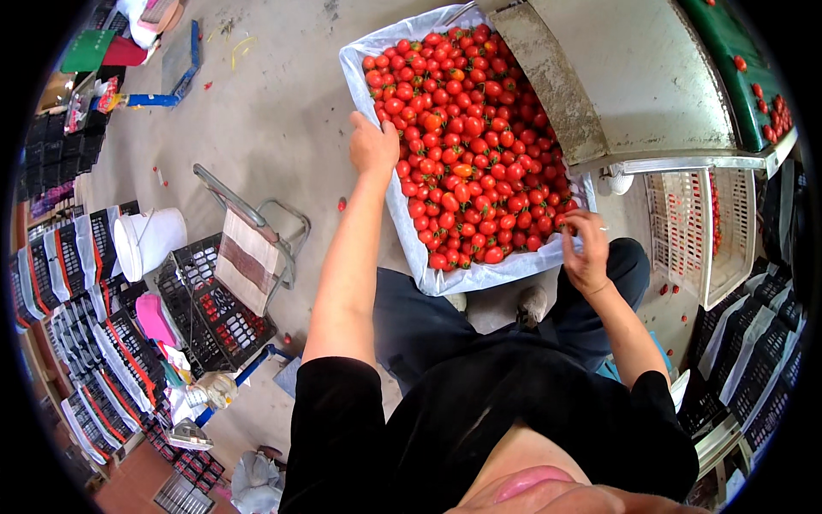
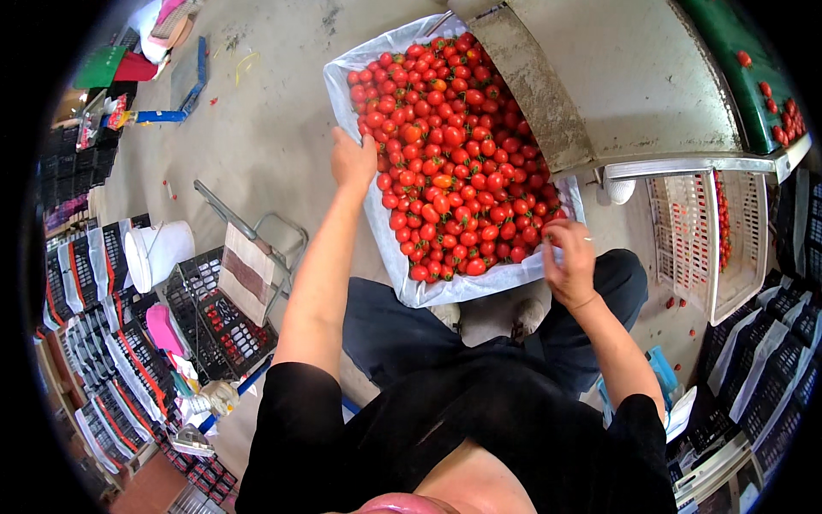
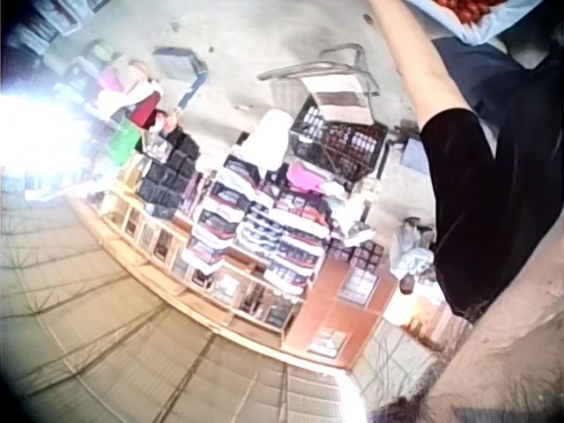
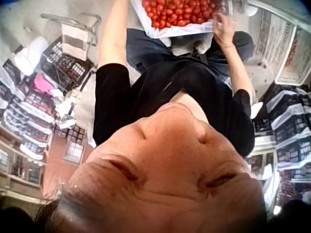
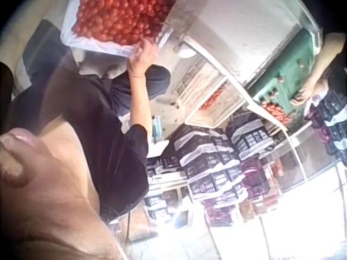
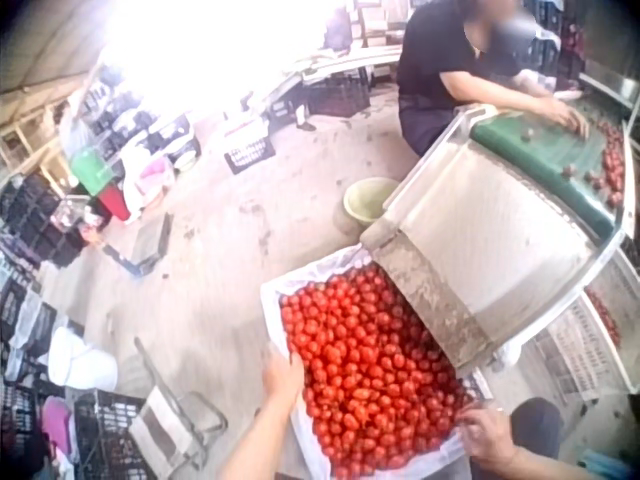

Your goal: The person sorts tomatoes into a large crate lined with plastic, moving them by hand from a pile and discarding damaged ones into a separate bucket.

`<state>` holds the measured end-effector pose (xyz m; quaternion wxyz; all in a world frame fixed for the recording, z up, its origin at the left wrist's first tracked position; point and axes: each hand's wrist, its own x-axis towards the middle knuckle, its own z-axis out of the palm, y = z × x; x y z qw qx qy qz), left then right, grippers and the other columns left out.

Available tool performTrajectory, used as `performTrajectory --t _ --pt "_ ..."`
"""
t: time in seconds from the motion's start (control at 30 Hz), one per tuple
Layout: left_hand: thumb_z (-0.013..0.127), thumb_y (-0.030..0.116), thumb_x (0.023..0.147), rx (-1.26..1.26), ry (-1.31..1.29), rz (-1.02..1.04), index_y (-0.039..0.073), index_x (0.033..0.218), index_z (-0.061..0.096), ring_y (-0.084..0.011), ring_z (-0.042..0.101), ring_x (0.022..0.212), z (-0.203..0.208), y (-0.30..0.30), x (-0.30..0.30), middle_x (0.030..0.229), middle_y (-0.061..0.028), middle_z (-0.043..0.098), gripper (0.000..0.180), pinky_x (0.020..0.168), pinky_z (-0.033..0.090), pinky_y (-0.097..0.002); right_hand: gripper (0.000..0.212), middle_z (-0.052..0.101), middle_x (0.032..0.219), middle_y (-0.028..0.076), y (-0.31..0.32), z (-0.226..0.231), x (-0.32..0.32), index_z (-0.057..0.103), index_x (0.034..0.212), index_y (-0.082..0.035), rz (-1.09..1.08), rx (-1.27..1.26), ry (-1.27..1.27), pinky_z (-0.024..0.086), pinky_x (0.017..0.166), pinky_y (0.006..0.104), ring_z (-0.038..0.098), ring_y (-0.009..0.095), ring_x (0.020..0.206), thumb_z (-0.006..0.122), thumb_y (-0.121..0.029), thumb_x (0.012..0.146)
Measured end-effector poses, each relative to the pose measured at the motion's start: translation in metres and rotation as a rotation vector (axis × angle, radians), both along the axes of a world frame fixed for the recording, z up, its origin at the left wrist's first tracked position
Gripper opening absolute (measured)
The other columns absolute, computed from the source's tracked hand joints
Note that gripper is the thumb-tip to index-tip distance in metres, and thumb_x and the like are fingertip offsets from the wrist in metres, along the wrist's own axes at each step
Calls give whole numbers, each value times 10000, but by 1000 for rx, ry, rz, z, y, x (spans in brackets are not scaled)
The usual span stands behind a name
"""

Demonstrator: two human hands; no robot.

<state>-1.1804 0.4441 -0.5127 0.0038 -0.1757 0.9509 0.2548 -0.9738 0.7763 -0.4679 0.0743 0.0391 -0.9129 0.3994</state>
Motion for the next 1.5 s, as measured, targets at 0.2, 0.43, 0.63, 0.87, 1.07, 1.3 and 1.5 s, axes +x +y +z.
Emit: performTrajectory --t 0.2,0.43,0.63,0.87,1.07,1.3,1.5 --pt "584 258 876 -24 22 -7 -33 1105 403 -469 652 916 -1 -5 0 939 -310 661 412 830 499 -554 408 532 1319 113 -65 -9 -46 587 1212 -44 377 327 56 392 1058 460 445 334 1285 693 -192 846" --pt "587 260 878 -62 -58 21 -34 1102 404 -460 661 897 8 0 -2 927 -302 666 412 827 509 -538 526 418 1515 22 -108 -55 -127 517 1401 -123 297 699 71 161 1168 566 304 260 1434 507 -441 981" --pt "581 252 878 -81 -27 8 -42 1103 401 -468 659 895 3 -1 -3 920 -306 665 411 822 508 -547 562 304 1584 23 -136 -59 -171 474 1438 -164 146 697 -25 138 1127 701 184 335 1485 447 -503 990" --pt "583 250 877 -49 -14 7 -43 1120 398 -469 655 912 1 -4 -3 942 -305 663 423 830 506 -548 651 323 1567 143 -128 -38 -96 389 1500 -162 508 530 -22 137 1149 659 269 371 1451 477 -523 965" --pt "588 252 872 -34 -18 5 -42 1122 398 -467 655 916 2 0 -4 946 -301 664 431 830 506 -547 507 414 1488 149 -97 -10 -25 551 1320 -92 651 387 -94 211 1167 566 297 384 1430 668 -294 870" --pt "593 256 862 -60 -22 8 -37 1123 399 -466 658 894 -5 -4 -3 916 -294 668 437 819 506 -551 280 588 1182 129 -39 7 -14 628 1053 -43 493 249 21 448 992 476 537 347 1175 701 -83 786" --pt "601 268 855 -53 -5 8 -34 1114 407 -469 655 897 -6 -3 -4 917 -295 666 442 814 503 -552 149 551 913 76 0 -7 -12 586 875 -76 467 429 84 457 834 412 555 281 903 683 -131 777"
